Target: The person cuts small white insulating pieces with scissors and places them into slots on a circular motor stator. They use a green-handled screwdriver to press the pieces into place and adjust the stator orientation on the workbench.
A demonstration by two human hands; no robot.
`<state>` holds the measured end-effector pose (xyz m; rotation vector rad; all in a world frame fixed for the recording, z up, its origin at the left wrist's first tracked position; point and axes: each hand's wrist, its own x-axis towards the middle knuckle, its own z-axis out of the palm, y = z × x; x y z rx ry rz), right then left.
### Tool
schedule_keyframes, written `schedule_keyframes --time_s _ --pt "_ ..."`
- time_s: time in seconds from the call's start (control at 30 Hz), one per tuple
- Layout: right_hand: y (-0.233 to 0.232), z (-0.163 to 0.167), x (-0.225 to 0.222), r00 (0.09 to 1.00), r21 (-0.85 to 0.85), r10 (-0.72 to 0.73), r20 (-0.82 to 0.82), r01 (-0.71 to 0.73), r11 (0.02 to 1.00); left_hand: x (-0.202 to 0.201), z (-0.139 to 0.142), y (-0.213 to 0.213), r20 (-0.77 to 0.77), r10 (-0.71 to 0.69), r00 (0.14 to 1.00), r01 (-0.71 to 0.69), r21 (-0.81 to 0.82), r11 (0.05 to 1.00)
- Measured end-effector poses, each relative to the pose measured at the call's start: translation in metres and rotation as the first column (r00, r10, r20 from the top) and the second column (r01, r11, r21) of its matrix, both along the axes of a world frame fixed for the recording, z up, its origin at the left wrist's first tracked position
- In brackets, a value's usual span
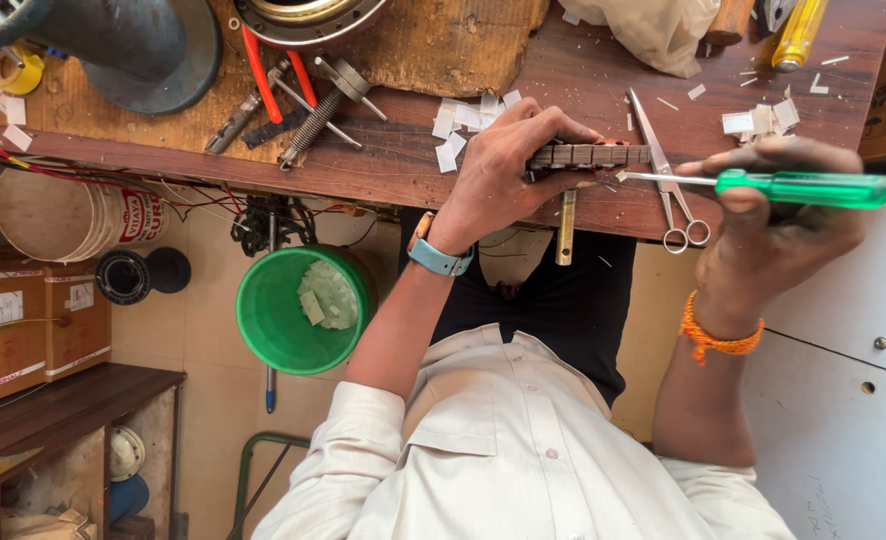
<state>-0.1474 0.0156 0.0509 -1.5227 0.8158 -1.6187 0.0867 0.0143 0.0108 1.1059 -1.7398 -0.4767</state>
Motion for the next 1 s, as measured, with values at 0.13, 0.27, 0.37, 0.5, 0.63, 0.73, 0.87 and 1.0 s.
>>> schedule_keyframes --time_s 0.13,0.27,0.37,0.5,0.63,0.73,0.87,1.0 --pt "0.011 -0.007 0.006 0.993 0.041 -0.097 -0.07 0.1 0.994 -0.004 -0.001 0.001 0.02 0.039 0.999 -0.039 -0.002 0.999" --pt "0.015 -0.01 0.012 0.987 0.027 -0.15 -0.057 0.152 0.988 -0.008 0.0 0.002 -0.016 0.049 0.999 -0.049 -0.004 0.999" --pt "0.014 -0.009 0.017 0.984 0.034 -0.175 -0.045 0.177 0.984 -0.012 0.0 0.003 -0.007 0.066 0.998 -0.066 -0.008 0.998" --pt "0.016 -0.009 0.024 0.982 0.037 -0.182 -0.046 0.184 0.982 -0.012 -0.001 0.003 -0.015 0.065 0.998 -0.065 -0.018 0.998" --pt "0.021 -0.011 0.029 0.954 0.004 -0.267 -0.138 0.27 0.963 -0.012 -0.002 0.003 -0.024 0.06 0.998 -0.061 -0.013 0.998" --pt "0.025 -0.014 0.03 0.921 -0.04 -0.325 -0.216 0.324 0.945 -0.013 -0.002 0.003 -0.023 0.061 0.998 -0.061 -0.016 0.998" --pt "0.028 -0.017 0.032 0.87 -0.125 -0.377 -0.317 0.356 0.926 -0.014 -0.001 0.004 -0.032 0.075 0.997 -0.075 -0.007 0.997" --pt "0.029 -0.018 0.037 0.855 -0.138 -0.394 -0.337 0.369 0.919 -0.016 -0.001 0.003 -0.031 0.097 0.995 -0.098 -0.016 0.995"
